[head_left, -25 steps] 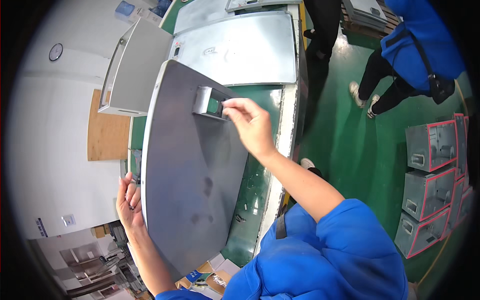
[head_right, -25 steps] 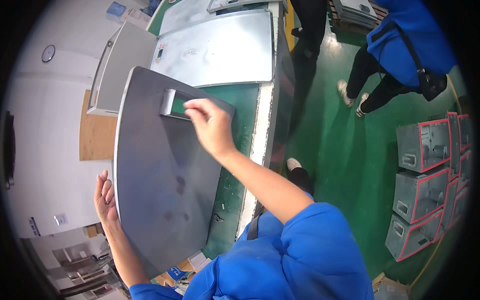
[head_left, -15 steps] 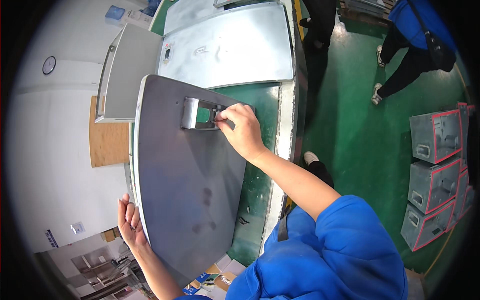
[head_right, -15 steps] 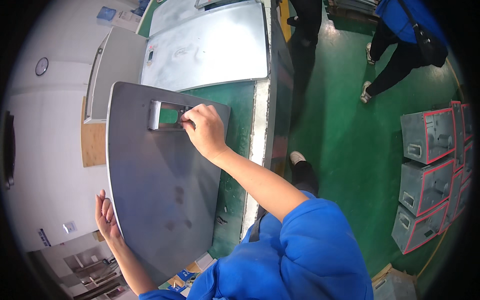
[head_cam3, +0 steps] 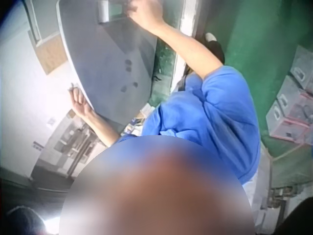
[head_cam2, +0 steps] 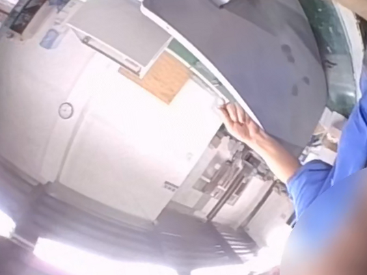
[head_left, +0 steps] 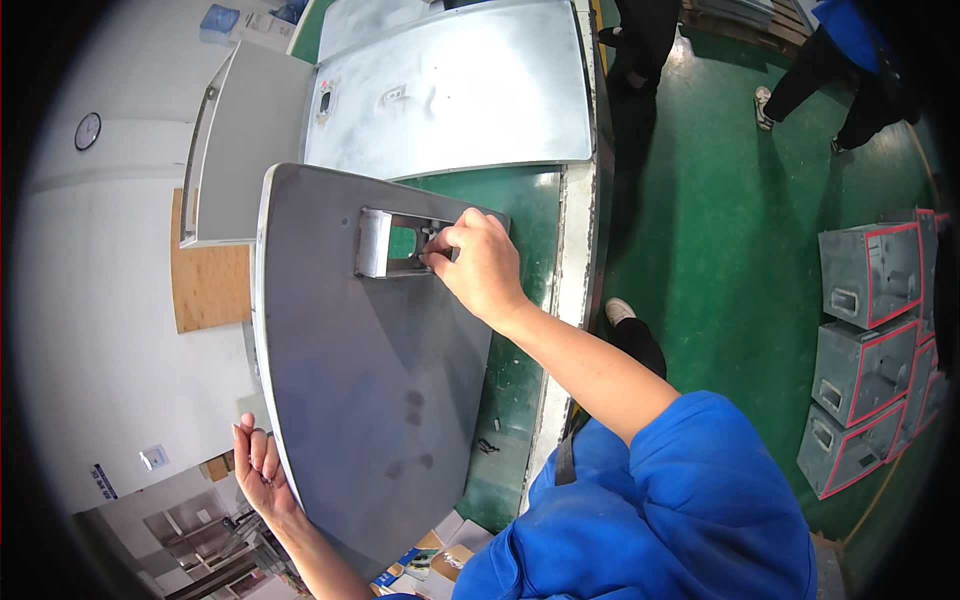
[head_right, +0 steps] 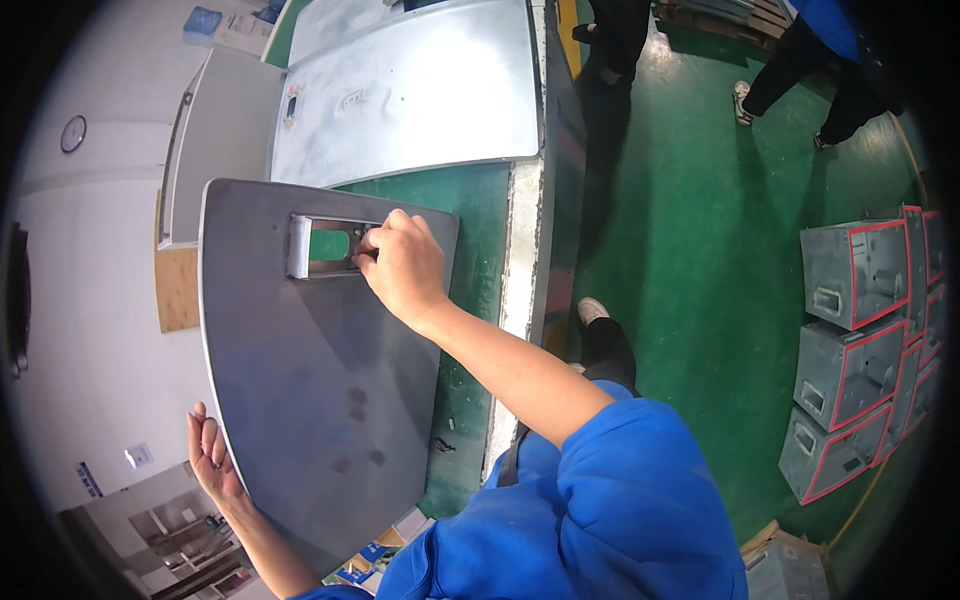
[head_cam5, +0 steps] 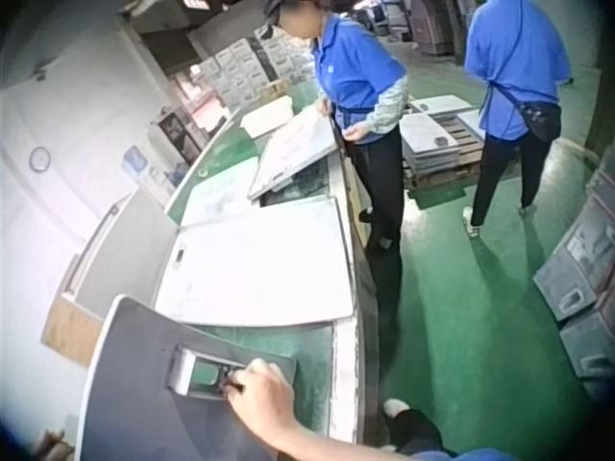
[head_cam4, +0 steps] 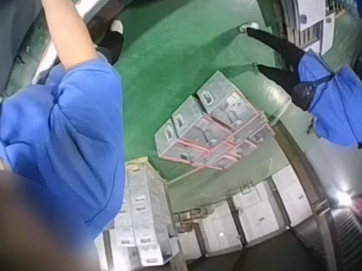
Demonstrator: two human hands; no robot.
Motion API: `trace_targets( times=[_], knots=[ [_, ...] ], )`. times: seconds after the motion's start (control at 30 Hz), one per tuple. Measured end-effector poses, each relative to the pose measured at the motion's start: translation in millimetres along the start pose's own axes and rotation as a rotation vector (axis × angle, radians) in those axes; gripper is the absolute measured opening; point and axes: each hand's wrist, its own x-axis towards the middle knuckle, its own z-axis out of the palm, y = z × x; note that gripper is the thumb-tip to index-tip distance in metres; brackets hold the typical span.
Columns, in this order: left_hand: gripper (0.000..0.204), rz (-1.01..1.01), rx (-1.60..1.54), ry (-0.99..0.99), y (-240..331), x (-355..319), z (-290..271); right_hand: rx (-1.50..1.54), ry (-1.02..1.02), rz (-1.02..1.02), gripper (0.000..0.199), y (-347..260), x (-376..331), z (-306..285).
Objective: Attach small plastic components into holes on metal panels and stack the finished panels.
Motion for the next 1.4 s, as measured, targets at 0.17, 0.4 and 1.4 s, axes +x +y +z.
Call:
trace_targets(
  times=[0.17,0.4,1.4],
  knots=[
    [0.029,-0.004,0.004,-0.02,0,1,0,-0.075,-0.01,0.01,0.007,-4,0,3],
    [0.029,0.02,0.024,-0.026,0,0,2,-0.062,-0.062,-0.002,0.008,-1,2,-1],
    [0.028,0.026,0.049,-0.046,-6,-11,10,-0.189,-0.024,-0.161,0.008,0,-3,-3]
  ],
)
